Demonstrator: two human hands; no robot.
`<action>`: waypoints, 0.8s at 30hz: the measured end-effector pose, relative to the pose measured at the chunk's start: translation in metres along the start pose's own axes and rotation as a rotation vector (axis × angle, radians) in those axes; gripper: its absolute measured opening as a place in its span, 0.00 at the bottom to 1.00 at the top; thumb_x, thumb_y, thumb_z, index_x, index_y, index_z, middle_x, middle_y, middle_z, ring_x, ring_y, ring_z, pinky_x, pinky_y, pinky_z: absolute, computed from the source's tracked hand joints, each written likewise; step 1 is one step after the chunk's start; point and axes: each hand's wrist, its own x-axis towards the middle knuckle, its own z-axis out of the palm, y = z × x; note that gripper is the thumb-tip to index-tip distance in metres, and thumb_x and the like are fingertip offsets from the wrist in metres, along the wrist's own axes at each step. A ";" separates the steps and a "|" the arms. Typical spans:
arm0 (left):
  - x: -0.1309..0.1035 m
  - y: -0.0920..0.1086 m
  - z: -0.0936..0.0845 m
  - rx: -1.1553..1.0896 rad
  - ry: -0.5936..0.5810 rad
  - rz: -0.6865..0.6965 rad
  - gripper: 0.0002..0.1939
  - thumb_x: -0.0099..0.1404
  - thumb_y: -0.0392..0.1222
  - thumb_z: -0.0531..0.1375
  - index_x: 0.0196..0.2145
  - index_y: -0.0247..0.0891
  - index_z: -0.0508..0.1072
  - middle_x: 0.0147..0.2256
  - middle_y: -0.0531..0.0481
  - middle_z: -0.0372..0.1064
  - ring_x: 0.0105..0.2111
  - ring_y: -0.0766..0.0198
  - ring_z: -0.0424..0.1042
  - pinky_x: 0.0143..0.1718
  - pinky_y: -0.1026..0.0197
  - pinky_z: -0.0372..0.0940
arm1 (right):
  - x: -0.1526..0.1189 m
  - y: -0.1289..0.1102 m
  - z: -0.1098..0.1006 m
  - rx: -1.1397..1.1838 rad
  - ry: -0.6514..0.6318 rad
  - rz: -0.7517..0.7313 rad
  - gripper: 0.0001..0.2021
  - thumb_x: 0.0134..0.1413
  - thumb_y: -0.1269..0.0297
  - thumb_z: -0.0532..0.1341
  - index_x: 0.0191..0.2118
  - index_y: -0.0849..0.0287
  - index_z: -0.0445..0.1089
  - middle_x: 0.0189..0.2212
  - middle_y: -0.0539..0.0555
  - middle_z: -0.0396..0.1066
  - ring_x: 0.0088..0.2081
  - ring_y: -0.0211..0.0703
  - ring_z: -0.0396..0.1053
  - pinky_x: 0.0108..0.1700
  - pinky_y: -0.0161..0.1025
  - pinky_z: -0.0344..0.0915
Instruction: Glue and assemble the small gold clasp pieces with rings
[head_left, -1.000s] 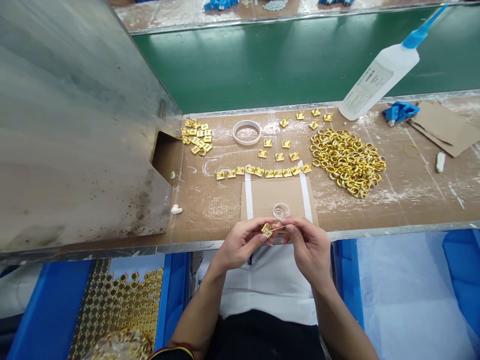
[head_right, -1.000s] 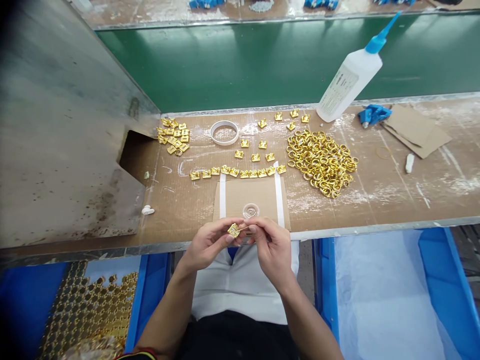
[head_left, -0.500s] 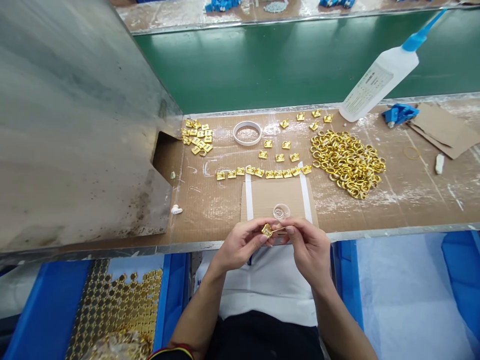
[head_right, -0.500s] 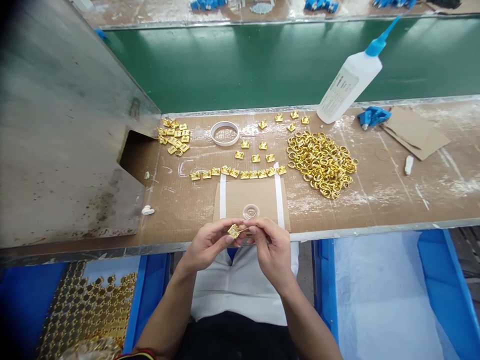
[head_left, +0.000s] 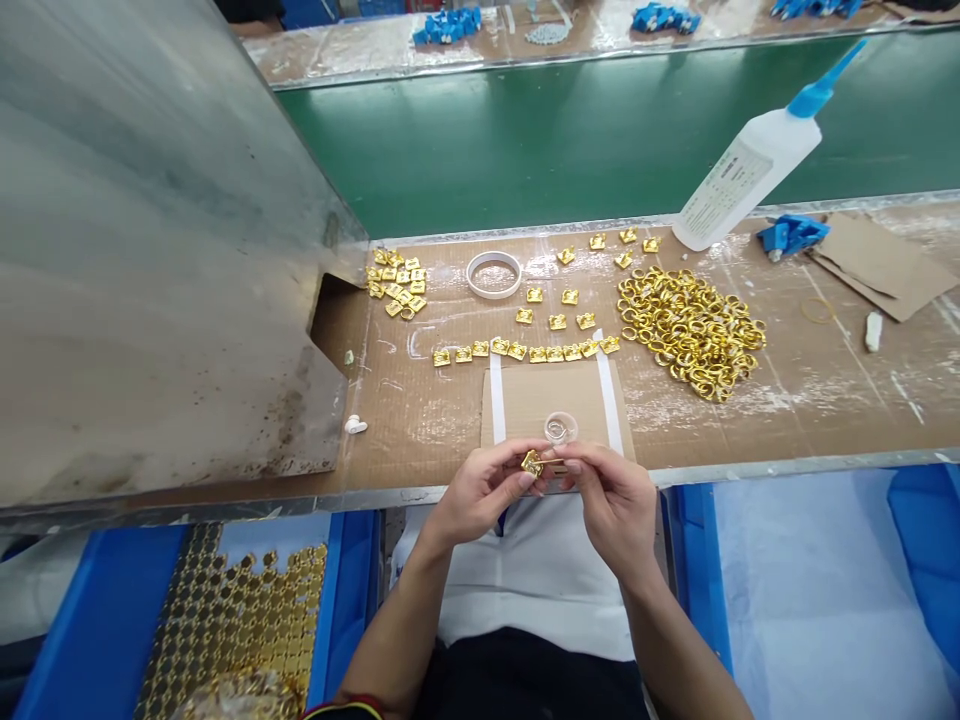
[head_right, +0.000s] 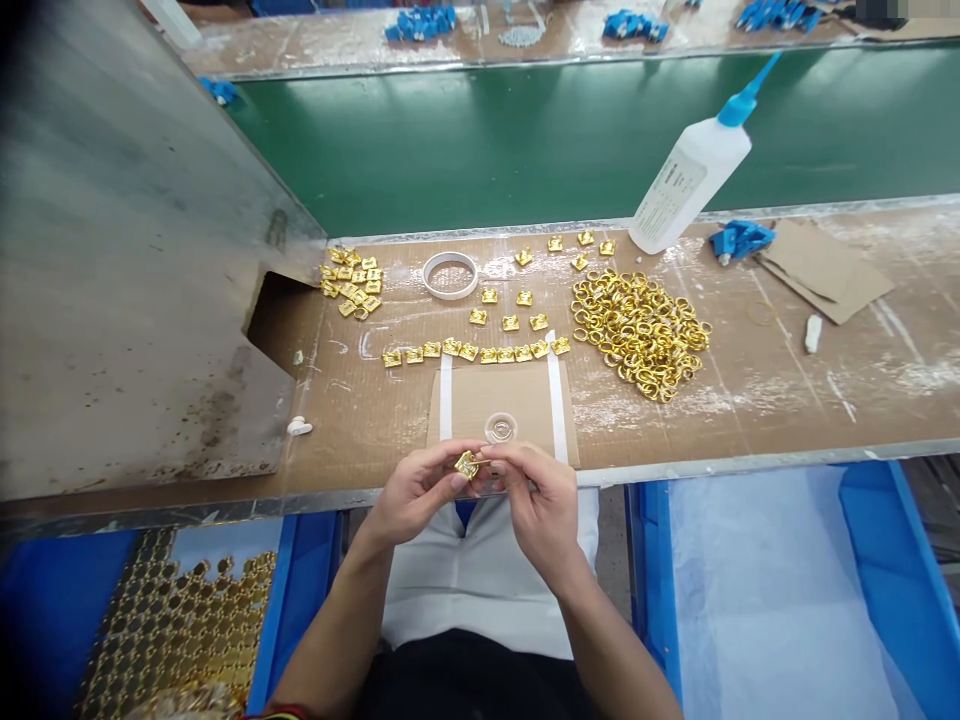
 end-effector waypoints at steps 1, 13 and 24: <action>0.000 0.000 0.000 0.005 0.002 -0.006 0.20 0.70 0.47 0.62 0.56 0.36 0.75 0.47 0.40 0.78 0.39 0.60 0.80 0.42 0.62 0.76 | 0.000 0.000 0.000 0.000 0.000 -0.004 0.13 0.65 0.77 0.59 0.42 0.53 0.78 0.36 0.50 0.80 0.31 0.39 0.77 0.29 0.30 0.74; 0.000 0.000 0.000 0.022 0.000 0.003 0.21 0.69 0.48 0.63 0.56 0.35 0.75 0.46 0.40 0.79 0.39 0.62 0.80 0.42 0.63 0.76 | -0.001 0.001 0.000 -0.061 -0.019 -0.060 0.14 0.65 0.79 0.58 0.42 0.53 0.78 0.35 0.50 0.79 0.32 0.39 0.77 0.34 0.32 0.73; 0.000 0.002 0.000 0.027 0.003 -0.016 0.21 0.69 0.48 0.63 0.56 0.35 0.75 0.46 0.40 0.79 0.40 0.60 0.80 0.42 0.62 0.76 | 0.003 -0.001 -0.002 -0.085 -0.053 -0.046 0.11 0.69 0.72 0.58 0.40 0.54 0.78 0.32 0.52 0.79 0.28 0.42 0.77 0.33 0.36 0.75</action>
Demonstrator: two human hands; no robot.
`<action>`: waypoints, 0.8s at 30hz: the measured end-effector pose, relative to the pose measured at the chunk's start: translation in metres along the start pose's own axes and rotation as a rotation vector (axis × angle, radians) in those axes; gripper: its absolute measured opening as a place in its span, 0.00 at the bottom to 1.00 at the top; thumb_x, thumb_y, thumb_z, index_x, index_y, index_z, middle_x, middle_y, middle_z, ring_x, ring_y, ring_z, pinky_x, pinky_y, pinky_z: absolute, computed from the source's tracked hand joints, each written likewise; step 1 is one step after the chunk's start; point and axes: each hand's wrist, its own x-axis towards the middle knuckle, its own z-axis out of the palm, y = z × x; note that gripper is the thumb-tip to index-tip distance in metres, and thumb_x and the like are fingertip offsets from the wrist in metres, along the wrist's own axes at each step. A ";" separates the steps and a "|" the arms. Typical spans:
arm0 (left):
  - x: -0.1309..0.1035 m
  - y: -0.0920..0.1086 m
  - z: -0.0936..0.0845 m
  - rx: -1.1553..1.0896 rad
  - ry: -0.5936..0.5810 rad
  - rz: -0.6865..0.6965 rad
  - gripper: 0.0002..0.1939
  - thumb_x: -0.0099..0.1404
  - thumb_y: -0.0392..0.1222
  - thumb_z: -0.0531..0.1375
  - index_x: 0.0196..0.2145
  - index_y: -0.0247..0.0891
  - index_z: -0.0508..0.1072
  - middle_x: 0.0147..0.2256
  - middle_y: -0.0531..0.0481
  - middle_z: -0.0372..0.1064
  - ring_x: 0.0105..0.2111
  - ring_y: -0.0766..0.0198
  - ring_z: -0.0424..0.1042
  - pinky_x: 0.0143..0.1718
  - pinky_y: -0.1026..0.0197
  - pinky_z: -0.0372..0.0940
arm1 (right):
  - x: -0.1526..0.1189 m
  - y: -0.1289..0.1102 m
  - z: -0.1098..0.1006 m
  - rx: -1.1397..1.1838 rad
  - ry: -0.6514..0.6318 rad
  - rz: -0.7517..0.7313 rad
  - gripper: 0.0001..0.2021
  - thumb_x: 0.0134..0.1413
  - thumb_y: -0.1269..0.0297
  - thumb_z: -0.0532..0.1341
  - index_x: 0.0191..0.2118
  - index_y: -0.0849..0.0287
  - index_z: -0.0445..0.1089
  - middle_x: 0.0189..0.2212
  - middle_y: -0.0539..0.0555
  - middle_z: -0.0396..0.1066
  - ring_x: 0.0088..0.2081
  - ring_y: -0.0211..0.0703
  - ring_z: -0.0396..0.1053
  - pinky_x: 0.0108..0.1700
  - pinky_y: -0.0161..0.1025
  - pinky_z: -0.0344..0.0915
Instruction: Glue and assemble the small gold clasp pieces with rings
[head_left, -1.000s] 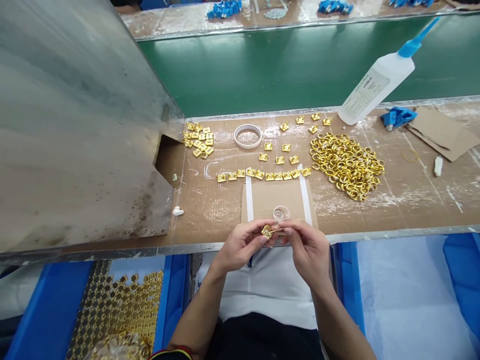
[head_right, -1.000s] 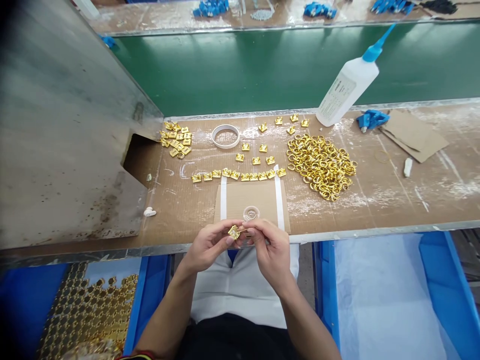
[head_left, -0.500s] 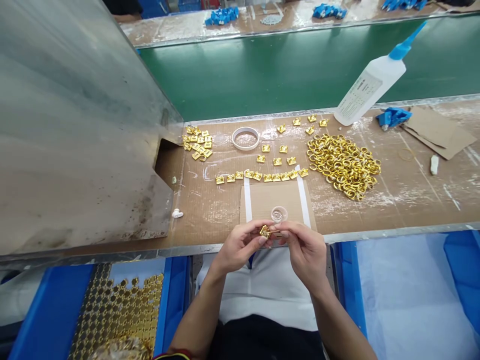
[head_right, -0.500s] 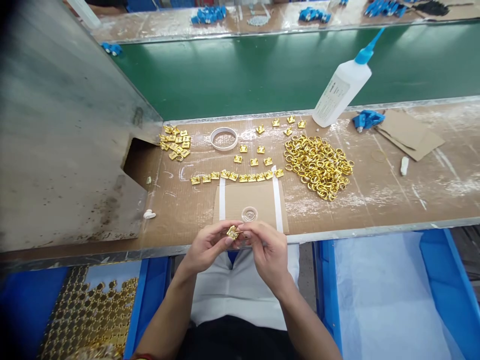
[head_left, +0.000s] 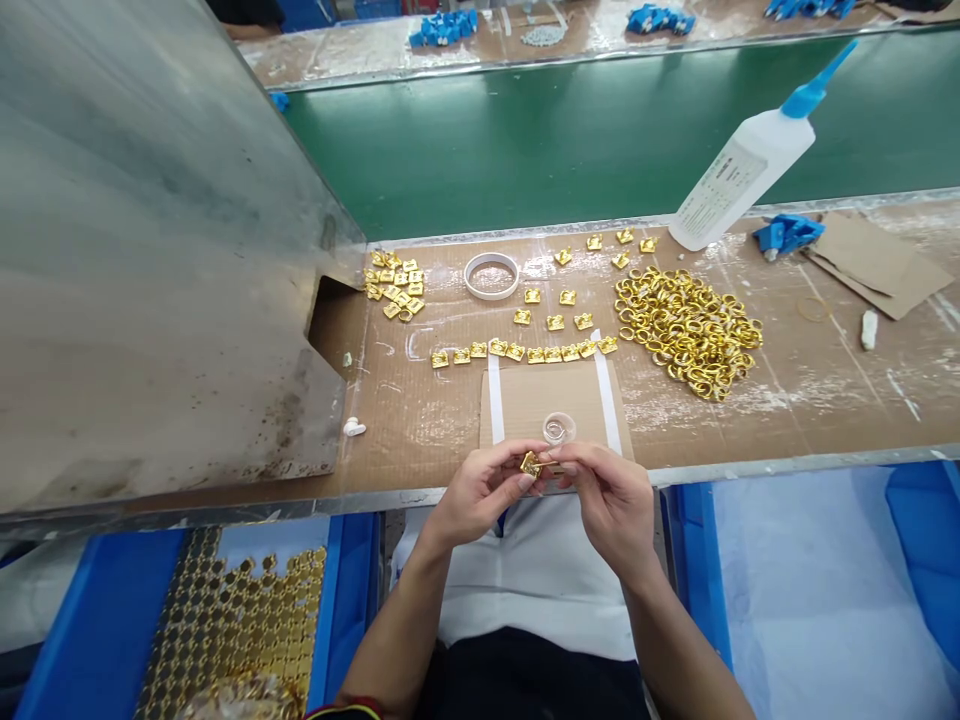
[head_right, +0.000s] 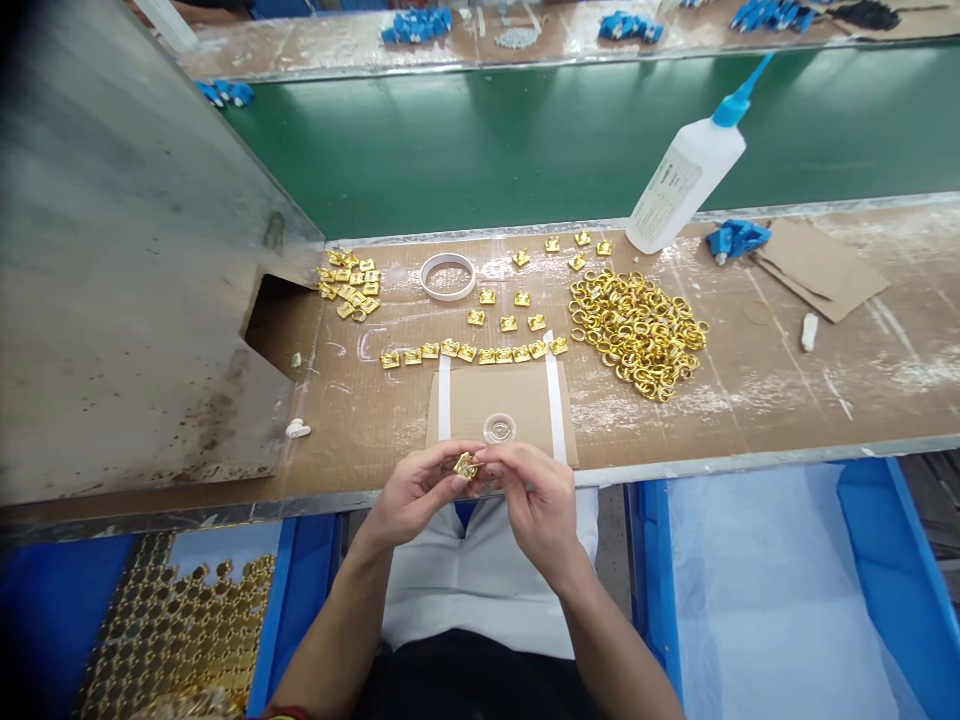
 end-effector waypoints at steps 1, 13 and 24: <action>0.000 0.000 0.000 -0.002 -0.002 -0.001 0.21 0.69 0.48 0.63 0.56 0.35 0.75 0.46 0.40 0.79 0.40 0.60 0.80 0.42 0.62 0.76 | 0.000 0.000 0.000 0.001 0.003 -0.013 0.11 0.70 0.72 0.58 0.41 0.54 0.78 0.33 0.52 0.79 0.28 0.42 0.77 0.34 0.36 0.76; 0.002 -0.004 0.001 -0.046 0.034 0.073 0.15 0.68 0.42 0.65 0.50 0.35 0.75 0.41 0.43 0.78 0.40 0.63 0.78 0.43 0.64 0.74 | -0.006 0.000 0.004 -0.118 0.039 -0.178 0.12 0.69 0.78 0.56 0.44 0.54 0.74 0.36 0.52 0.79 0.38 0.42 0.79 0.39 0.34 0.76; 0.001 -0.004 0.003 -0.054 0.073 0.048 0.15 0.66 0.44 0.66 0.48 0.35 0.74 0.38 0.44 0.77 0.40 0.62 0.79 0.41 0.64 0.73 | -0.007 -0.001 0.004 -0.144 0.038 -0.171 0.13 0.68 0.77 0.57 0.46 0.53 0.75 0.39 0.54 0.80 0.39 0.46 0.80 0.41 0.38 0.78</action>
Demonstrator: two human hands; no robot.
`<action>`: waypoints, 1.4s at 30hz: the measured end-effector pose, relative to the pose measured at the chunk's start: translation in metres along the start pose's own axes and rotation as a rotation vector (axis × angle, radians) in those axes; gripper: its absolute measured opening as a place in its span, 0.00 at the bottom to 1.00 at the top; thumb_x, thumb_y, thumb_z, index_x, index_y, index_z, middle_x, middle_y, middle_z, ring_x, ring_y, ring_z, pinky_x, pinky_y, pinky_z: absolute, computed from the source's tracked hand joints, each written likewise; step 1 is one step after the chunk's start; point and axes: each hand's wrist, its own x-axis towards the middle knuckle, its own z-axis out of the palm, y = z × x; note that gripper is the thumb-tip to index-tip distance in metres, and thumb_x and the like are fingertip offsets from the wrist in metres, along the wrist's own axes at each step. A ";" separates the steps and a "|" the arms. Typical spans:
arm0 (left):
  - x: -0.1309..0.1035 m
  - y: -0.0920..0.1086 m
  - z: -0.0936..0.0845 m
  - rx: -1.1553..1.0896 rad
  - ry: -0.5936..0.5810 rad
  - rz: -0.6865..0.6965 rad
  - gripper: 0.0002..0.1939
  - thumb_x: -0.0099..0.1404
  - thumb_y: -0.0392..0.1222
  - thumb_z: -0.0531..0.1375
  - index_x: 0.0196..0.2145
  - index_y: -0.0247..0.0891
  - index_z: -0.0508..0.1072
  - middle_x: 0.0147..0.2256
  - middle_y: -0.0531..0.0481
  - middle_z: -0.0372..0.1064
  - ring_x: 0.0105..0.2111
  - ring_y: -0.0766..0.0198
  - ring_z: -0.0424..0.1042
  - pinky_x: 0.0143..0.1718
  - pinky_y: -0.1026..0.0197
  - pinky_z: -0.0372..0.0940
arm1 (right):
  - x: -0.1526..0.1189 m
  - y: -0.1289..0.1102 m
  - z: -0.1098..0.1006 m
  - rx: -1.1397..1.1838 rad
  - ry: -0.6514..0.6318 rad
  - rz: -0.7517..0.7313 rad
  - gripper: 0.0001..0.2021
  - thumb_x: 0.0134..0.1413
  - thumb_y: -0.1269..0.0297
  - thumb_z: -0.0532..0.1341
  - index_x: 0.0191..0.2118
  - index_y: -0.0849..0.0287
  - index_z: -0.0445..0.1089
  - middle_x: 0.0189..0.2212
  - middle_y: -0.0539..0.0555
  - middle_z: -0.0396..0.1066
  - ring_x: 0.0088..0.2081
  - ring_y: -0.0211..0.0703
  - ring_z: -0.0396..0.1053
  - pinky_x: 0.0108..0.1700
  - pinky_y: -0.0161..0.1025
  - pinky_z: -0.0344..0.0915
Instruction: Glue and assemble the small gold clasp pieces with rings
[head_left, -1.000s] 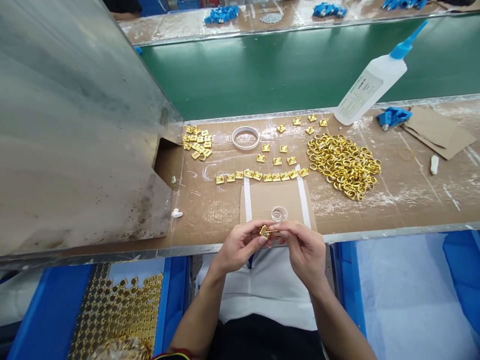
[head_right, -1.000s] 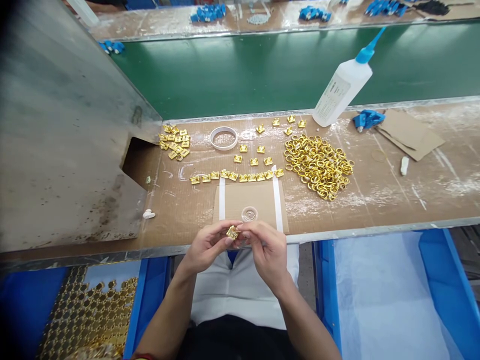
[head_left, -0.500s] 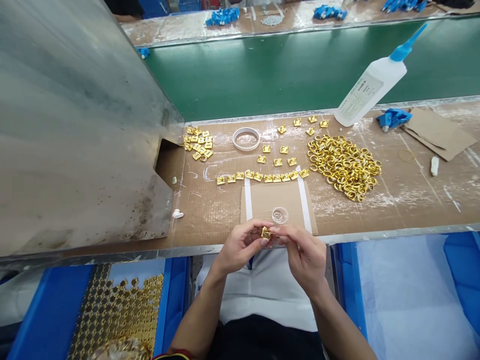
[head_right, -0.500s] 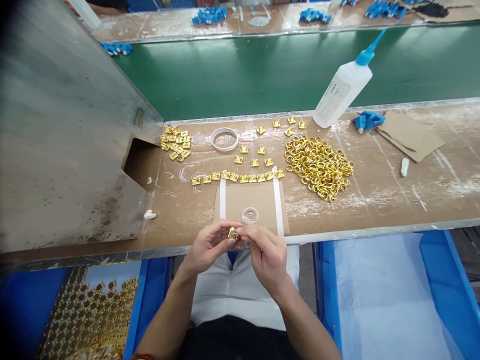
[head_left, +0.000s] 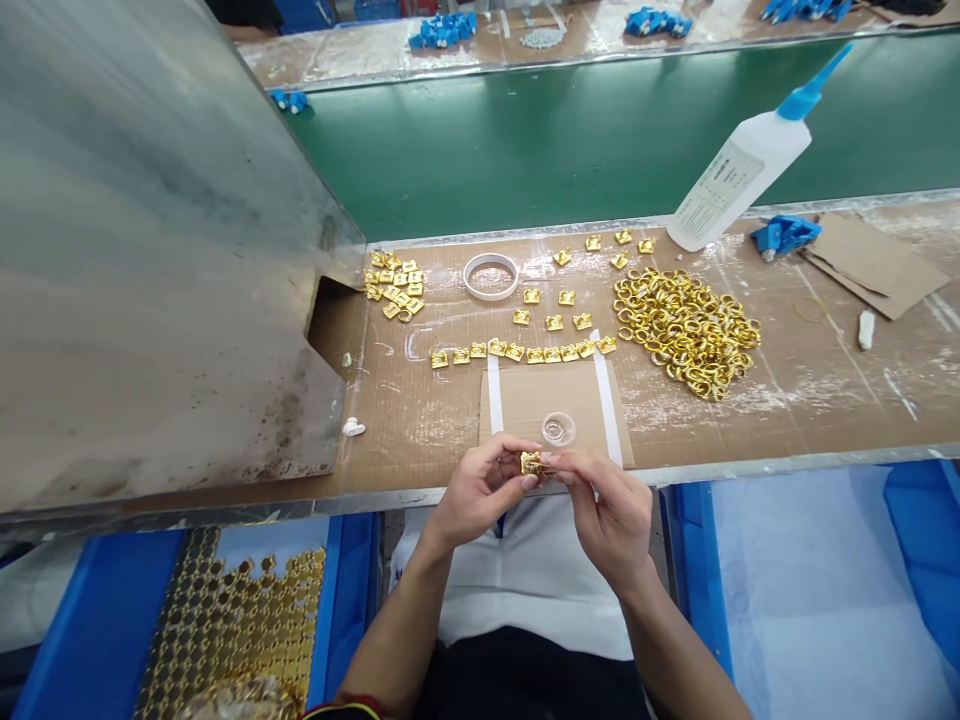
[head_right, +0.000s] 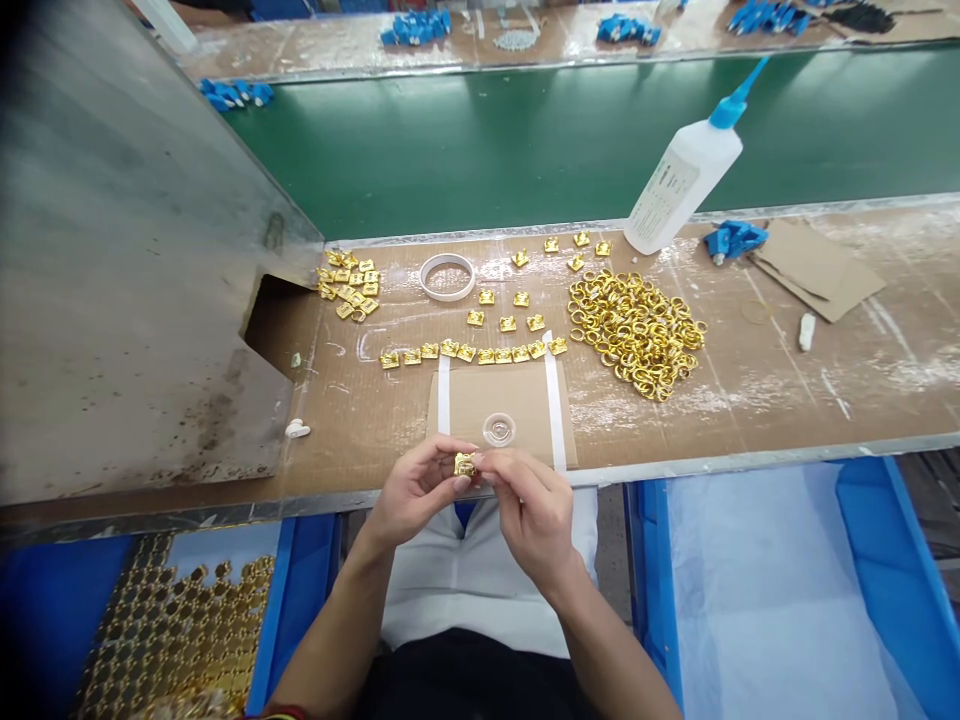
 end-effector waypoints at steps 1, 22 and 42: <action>0.000 0.000 0.000 0.005 0.004 0.002 0.15 0.66 0.44 0.67 0.47 0.35 0.74 0.38 0.44 0.77 0.39 0.62 0.78 0.41 0.65 0.73 | 0.000 0.000 0.000 -0.005 0.001 -0.001 0.13 0.68 0.76 0.57 0.46 0.53 0.75 0.39 0.54 0.80 0.39 0.47 0.80 0.40 0.38 0.78; -0.002 -0.003 0.004 0.089 0.122 0.001 0.17 0.66 0.48 0.66 0.46 0.33 0.73 0.42 0.39 0.78 0.40 0.61 0.78 0.43 0.63 0.73 | 0.008 0.030 -0.008 -0.267 0.103 -0.012 0.11 0.70 0.69 0.59 0.42 0.52 0.79 0.36 0.56 0.74 0.36 0.46 0.75 0.35 0.40 0.75; 0.000 -0.002 0.008 0.192 0.161 0.023 0.13 0.64 0.42 0.66 0.44 0.33 0.74 0.40 0.39 0.79 0.37 0.62 0.80 0.41 0.63 0.75 | 0.010 0.036 -0.009 0.005 0.154 0.210 0.08 0.67 0.70 0.61 0.40 0.55 0.79 0.37 0.54 0.77 0.40 0.46 0.75 0.42 0.41 0.73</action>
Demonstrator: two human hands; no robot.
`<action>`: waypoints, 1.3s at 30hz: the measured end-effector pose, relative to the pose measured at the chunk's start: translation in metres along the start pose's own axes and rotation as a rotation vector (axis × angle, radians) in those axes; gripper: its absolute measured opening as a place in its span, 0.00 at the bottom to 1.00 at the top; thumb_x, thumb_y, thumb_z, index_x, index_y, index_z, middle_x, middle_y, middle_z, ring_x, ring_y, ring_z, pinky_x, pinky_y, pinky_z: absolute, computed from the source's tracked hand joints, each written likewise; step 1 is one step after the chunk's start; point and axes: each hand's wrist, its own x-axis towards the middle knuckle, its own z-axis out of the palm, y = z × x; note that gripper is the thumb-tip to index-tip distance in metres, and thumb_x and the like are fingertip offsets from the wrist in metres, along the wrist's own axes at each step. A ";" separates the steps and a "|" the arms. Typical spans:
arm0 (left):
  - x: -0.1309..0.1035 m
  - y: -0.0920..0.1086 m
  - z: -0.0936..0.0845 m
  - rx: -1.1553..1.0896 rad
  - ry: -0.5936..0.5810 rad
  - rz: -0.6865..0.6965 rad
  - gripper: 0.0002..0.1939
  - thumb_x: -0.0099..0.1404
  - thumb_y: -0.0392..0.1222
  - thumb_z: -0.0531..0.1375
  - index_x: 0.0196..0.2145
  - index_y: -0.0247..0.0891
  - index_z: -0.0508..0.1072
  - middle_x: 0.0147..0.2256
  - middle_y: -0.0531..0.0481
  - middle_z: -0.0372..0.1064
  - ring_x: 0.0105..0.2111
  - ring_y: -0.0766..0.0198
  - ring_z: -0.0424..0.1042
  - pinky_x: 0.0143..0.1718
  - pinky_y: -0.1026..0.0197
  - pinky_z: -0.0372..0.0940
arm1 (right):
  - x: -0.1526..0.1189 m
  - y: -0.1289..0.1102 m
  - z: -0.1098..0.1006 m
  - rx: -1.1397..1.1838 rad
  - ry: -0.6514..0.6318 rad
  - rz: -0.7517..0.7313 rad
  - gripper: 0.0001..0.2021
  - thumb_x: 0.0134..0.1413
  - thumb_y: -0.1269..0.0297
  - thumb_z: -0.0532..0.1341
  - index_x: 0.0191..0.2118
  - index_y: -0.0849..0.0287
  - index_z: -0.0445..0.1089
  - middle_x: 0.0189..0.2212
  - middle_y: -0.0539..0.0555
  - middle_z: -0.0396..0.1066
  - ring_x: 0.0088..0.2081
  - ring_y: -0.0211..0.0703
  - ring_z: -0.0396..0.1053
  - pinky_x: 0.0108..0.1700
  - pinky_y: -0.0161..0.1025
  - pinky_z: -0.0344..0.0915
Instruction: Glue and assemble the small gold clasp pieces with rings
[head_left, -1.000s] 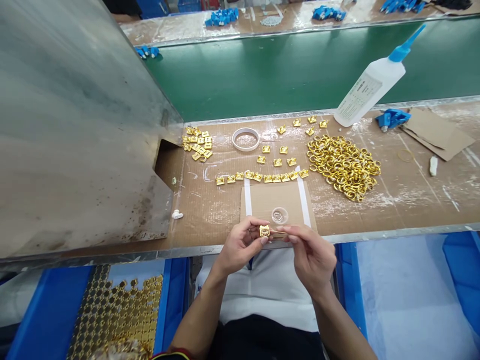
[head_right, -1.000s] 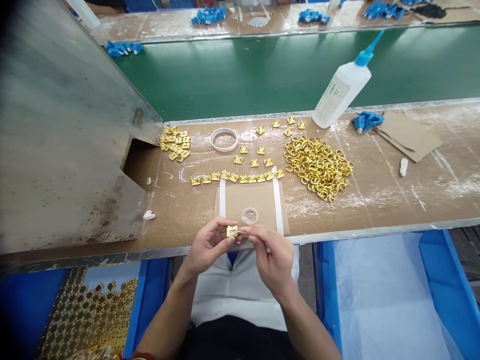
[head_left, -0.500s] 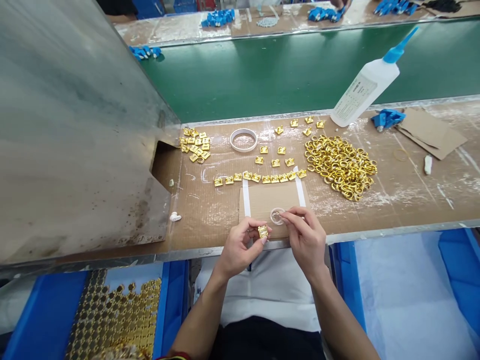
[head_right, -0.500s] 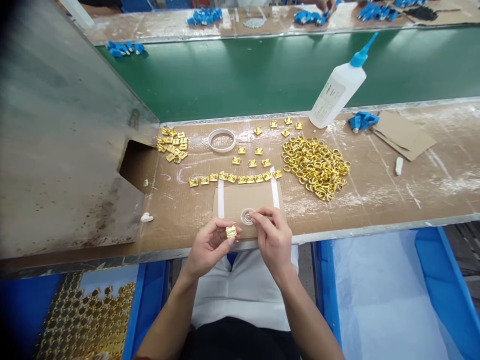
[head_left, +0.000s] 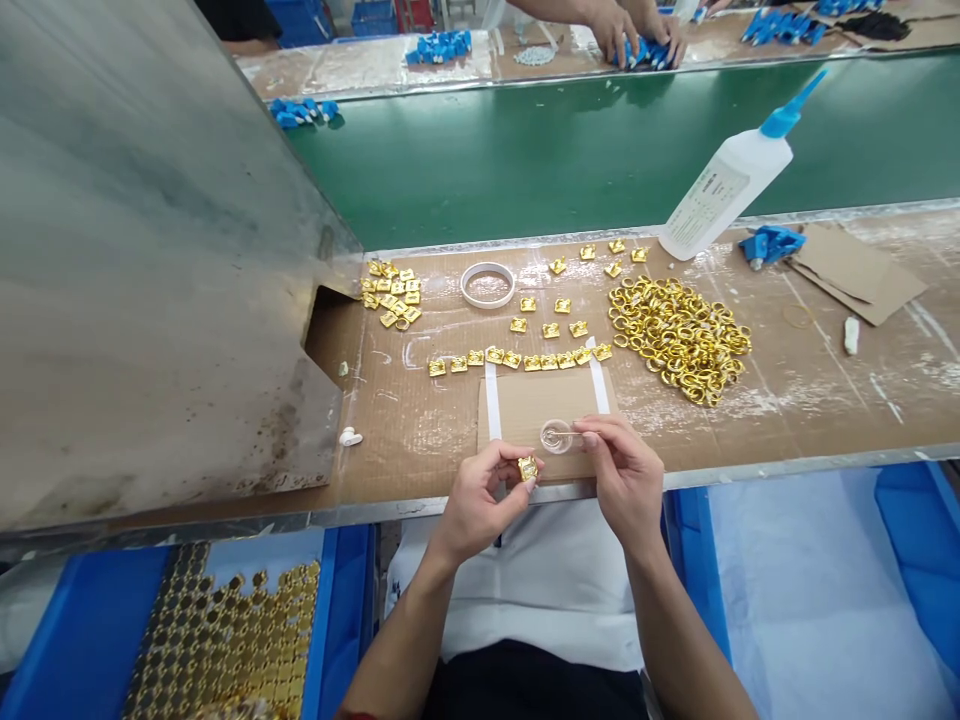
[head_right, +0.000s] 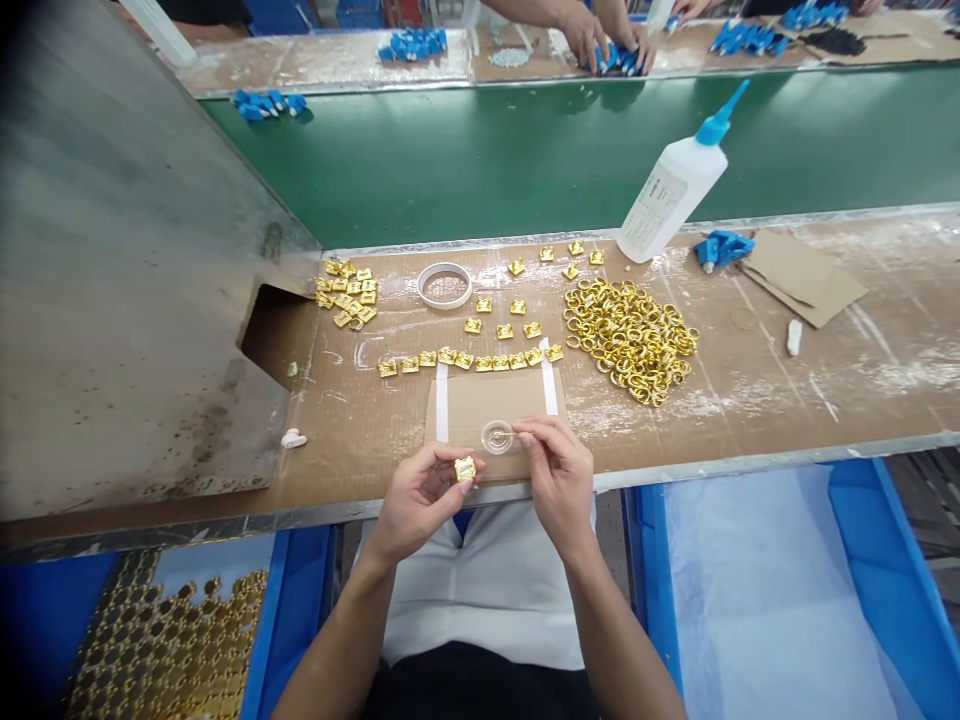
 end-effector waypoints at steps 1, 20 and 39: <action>0.000 0.000 0.000 0.010 0.006 0.004 0.12 0.64 0.41 0.65 0.44 0.33 0.74 0.40 0.40 0.80 0.38 0.61 0.80 0.41 0.63 0.75 | 0.000 0.000 0.000 0.006 0.000 0.009 0.08 0.67 0.69 0.61 0.40 0.55 0.79 0.37 0.54 0.77 0.41 0.46 0.75 0.43 0.41 0.73; -0.002 -0.015 0.003 0.188 0.089 0.384 0.12 0.68 0.34 0.62 0.49 0.35 0.72 0.44 0.40 0.78 0.43 0.61 0.81 0.44 0.64 0.77 | -0.033 -0.034 0.019 0.183 0.001 0.024 0.10 0.69 0.75 0.60 0.45 0.53 0.77 0.37 0.50 0.77 0.28 0.36 0.74 0.31 0.32 0.73; -0.003 -0.016 0.003 0.245 0.130 0.430 0.13 0.66 0.33 0.63 0.49 0.37 0.73 0.43 0.43 0.78 0.41 0.63 0.80 0.44 0.65 0.76 | -0.032 -0.031 0.024 0.094 -0.010 -0.015 0.12 0.67 0.77 0.59 0.46 0.53 0.76 0.38 0.50 0.79 0.30 0.37 0.75 0.32 0.31 0.75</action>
